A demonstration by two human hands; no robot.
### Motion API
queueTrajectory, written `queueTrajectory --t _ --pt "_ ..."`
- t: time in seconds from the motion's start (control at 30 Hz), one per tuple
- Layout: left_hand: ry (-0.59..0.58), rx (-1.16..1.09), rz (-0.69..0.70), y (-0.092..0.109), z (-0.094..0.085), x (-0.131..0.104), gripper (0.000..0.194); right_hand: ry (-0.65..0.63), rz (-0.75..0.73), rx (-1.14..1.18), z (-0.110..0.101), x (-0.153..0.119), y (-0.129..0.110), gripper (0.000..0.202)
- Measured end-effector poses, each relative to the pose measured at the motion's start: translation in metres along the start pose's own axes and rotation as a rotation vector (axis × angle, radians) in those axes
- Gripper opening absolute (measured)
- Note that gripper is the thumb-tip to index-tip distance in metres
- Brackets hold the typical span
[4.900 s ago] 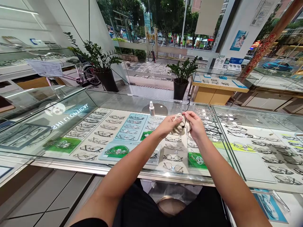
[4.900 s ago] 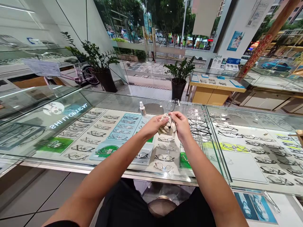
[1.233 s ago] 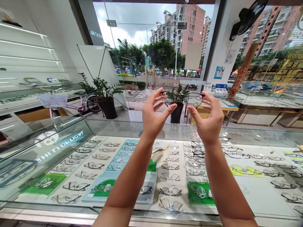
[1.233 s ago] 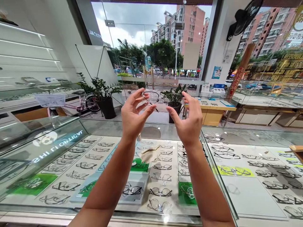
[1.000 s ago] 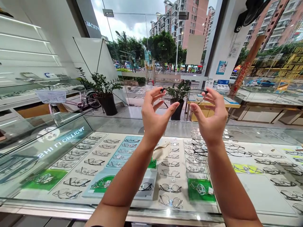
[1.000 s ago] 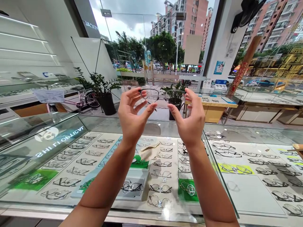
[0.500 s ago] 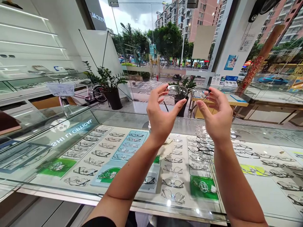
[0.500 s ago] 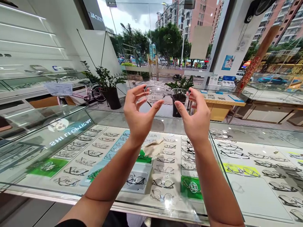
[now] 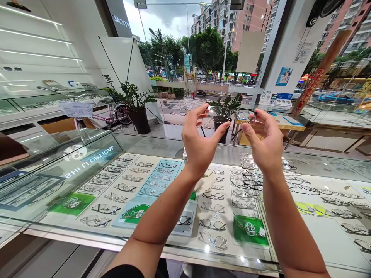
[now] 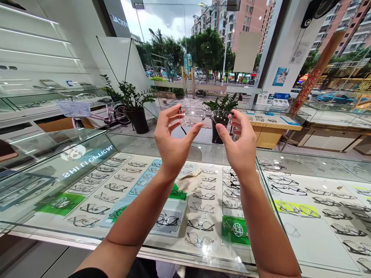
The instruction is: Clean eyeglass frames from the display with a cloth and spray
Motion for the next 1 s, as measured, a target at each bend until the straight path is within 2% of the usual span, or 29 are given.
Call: queueTrajectory --t 0.1,0.27,0.5,0.67,0.8,1.0 --pt "-0.021 -0.022 0.011 -0.003 0.002 0.000 0.060 0.032 -0.033 -0.037 0.000 0.000 -0.005 0.064" --pt "-0.120 -0.091 -0.023 -0.014 0.011 0.001 0.060 0.091 -0.113 -0.154 0.000 -0.002 -0.018 0.060" --pt "-0.185 -0.140 -0.070 -0.023 0.019 0.001 0.059 0.113 -0.158 -0.235 -0.001 -0.002 -0.025 0.059" --pt "-0.170 -0.124 -0.101 -0.022 0.018 0.000 0.058 0.119 -0.154 -0.246 -0.002 -0.002 -0.025 0.058" --pt "-0.152 -0.083 -0.056 -0.019 0.016 -0.001 0.059 0.115 -0.126 -0.194 -0.001 -0.002 -0.024 0.058" --pt "-0.027 -0.023 -0.030 -0.010 0.010 -0.002 0.058 0.072 -0.039 -0.069 0.000 0.000 -0.011 0.062"
Point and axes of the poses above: each hand's wrist, its own x-axis towards the middle knuckle, its own z-axis out of the palm, y = z × x, the point moved 3 cm from there along x, towards the middle knuckle, and after that the axes turned 13 degrees about x, right-handed, at the moved point
